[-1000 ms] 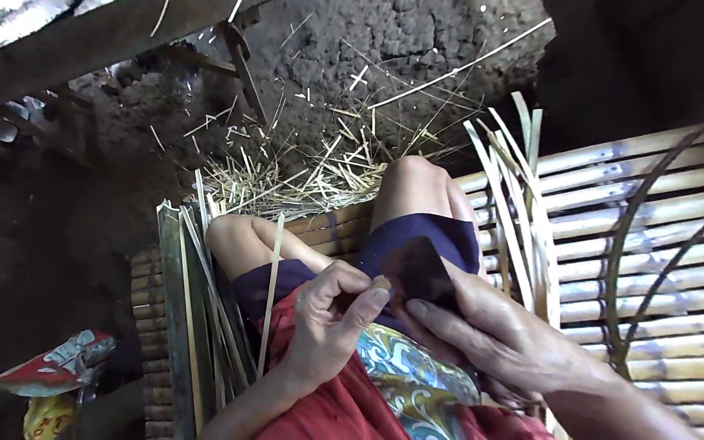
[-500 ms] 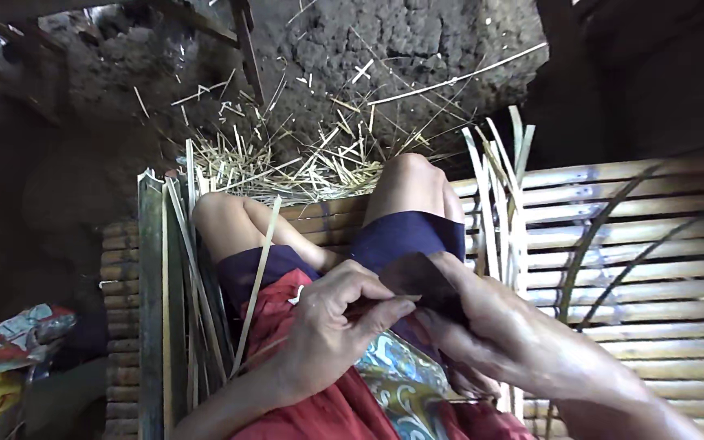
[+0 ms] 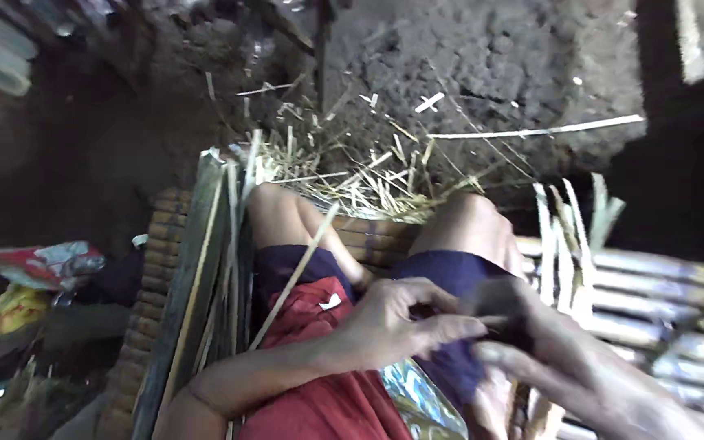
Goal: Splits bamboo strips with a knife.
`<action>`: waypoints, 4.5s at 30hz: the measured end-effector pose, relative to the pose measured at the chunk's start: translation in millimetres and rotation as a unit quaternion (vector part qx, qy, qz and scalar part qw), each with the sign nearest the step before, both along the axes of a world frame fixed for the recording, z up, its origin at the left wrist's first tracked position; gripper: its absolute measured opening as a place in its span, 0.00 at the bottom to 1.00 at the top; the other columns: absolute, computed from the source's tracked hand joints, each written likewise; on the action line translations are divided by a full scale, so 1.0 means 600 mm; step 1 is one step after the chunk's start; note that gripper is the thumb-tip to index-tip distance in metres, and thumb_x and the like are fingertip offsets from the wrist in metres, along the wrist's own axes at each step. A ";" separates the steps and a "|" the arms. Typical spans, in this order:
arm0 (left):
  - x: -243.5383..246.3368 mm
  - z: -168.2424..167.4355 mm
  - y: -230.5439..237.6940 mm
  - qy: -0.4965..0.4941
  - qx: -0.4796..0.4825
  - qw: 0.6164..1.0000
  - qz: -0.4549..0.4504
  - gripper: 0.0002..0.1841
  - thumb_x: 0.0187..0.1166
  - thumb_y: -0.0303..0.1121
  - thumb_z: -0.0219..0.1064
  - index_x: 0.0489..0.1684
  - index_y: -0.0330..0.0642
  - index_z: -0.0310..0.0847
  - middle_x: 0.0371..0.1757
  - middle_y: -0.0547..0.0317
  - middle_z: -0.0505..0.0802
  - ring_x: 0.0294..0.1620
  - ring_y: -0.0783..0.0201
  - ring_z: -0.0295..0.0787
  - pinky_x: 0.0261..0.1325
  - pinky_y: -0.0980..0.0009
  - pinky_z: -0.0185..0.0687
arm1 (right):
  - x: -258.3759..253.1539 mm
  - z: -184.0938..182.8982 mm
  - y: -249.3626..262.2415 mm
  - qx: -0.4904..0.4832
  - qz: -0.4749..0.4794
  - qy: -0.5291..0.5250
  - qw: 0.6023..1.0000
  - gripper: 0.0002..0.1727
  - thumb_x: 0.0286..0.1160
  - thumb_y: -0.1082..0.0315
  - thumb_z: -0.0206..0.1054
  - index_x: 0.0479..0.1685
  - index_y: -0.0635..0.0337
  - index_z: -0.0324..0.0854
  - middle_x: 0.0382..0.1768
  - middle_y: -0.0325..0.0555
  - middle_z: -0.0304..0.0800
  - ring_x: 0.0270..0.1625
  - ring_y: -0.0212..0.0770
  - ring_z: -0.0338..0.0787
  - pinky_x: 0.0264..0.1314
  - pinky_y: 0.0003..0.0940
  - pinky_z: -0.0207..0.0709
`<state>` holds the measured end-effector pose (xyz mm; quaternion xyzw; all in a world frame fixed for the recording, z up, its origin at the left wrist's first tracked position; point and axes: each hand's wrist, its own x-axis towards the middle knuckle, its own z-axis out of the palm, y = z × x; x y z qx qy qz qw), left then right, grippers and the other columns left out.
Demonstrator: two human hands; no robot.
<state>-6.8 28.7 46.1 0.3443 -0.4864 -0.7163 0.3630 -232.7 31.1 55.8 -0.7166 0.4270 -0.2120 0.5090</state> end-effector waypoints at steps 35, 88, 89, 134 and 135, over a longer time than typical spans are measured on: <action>-0.031 -0.066 -0.045 0.277 0.283 0.858 0.328 0.33 0.94 0.55 0.34 0.07 0.59 0.62 0.06 0.77 0.66 0.06 0.78 0.61 0.14 0.82 0.61 | 0.051 -0.073 0.010 -0.224 -0.174 -0.057 0.957 0.24 0.87 0.48 0.61 0.35 0.61 0.83 0.22 0.37 0.84 0.25 0.21 0.82 0.31 0.18 0.78; -0.013 -0.116 -0.069 0.256 0.315 0.804 0.435 0.29 0.96 0.50 0.31 0.17 0.58 0.66 0.10 0.75 0.71 0.15 0.73 0.73 0.29 0.77 0.76 | 0.027 -0.048 0.006 -0.117 -0.175 -0.153 0.966 0.17 0.90 0.47 0.55 0.36 0.39 0.86 0.26 0.17 0.84 0.27 0.12 0.81 0.30 0.10 0.75; -0.024 -0.113 -0.058 0.241 0.295 0.845 0.375 0.28 0.95 0.51 0.32 0.24 0.59 0.72 0.15 0.75 0.78 0.21 0.75 0.80 0.34 0.77 0.81 | 0.032 -0.053 -0.004 -0.132 -0.196 -0.112 0.965 0.18 0.89 0.45 0.56 0.34 0.41 0.84 0.24 0.17 0.83 0.26 0.12 0.81 0.29 0.11 0.76; 0.003 -0.175 -0.068 0.307 0.346 0.810 0.361 0.26 0.96 0.48 0.32 0.25 0.58 0.69 0.12 0.76 0.73 0.16 0.76 0.73 0.30 0.79 0.76 | 0.082 -0.048 0.020 -0.169 -0.022 -0.039 0.985 0.27 0.90 0.44 0.54 0.34 0.59 0.81 0.26 0.40 0.85 0.33 0.22 0.84 0.38 0.15 0.76; 0.001 -0.170 -0.060 0.301 0.330 0.838 0.314 0.25 0.96 0.47 0.31 0.29 0.59 0.71 0.15 0.77 0.77 0.20 0.76 0.78 0.35 0.77 0.80 | 0.080 -0.053 0.010 -0.175 -0.060 -0.006 0.983 0.28 0.89 0.44 0.55 0.33 0.60 0.83 0.25 0.39 0.86 0.31 0.21 0.84 0.36 0.16 0.77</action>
